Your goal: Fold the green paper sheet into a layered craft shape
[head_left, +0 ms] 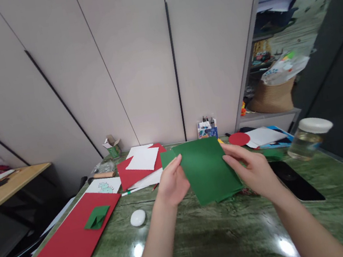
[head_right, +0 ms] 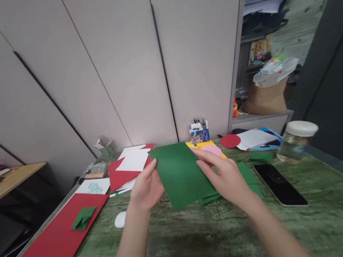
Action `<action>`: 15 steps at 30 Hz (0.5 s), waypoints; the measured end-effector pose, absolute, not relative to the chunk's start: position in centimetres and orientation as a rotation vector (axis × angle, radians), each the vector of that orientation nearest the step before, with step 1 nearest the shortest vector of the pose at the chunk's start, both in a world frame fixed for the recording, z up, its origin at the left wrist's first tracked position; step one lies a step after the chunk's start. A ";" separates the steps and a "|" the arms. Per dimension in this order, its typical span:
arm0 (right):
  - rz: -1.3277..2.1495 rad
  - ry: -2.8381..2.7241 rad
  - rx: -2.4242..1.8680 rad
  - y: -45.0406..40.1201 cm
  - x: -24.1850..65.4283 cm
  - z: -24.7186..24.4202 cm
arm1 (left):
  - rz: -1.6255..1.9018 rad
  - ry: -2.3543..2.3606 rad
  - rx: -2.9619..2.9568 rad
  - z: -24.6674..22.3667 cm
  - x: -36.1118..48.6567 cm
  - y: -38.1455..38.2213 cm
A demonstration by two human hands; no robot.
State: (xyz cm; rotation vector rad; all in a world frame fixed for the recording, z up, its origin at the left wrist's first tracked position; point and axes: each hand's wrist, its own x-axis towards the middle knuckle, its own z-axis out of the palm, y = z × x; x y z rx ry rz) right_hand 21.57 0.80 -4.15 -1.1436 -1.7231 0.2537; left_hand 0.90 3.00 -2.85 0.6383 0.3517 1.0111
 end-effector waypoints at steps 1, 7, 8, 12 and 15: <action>0.286 -1.704 -1.139 0.8 21.6 -4.1 | 1.011 0.350 0.640 -2.8 0.9 3.0; 0.507 -1.602 -1.108 0.8 21.6 -4.0 | 1.016 0.325 0.672 -2.7 0.8 3.0; 0.534 -1.589 -1.104 0.8 21.6 -3.9 | 1.018 0.328 0.676 -2.6 0.8 3.0; 0.610 -1.553 -1.093 0.8 21.6 -3.6 | 1.008 0.338 0.681 -2.5 0.7 2.9; 0.654 -1.545 -1.074 0.8 21.5 -3.5 | 0.997 0.319 0.685 -2.6 0.6 3.0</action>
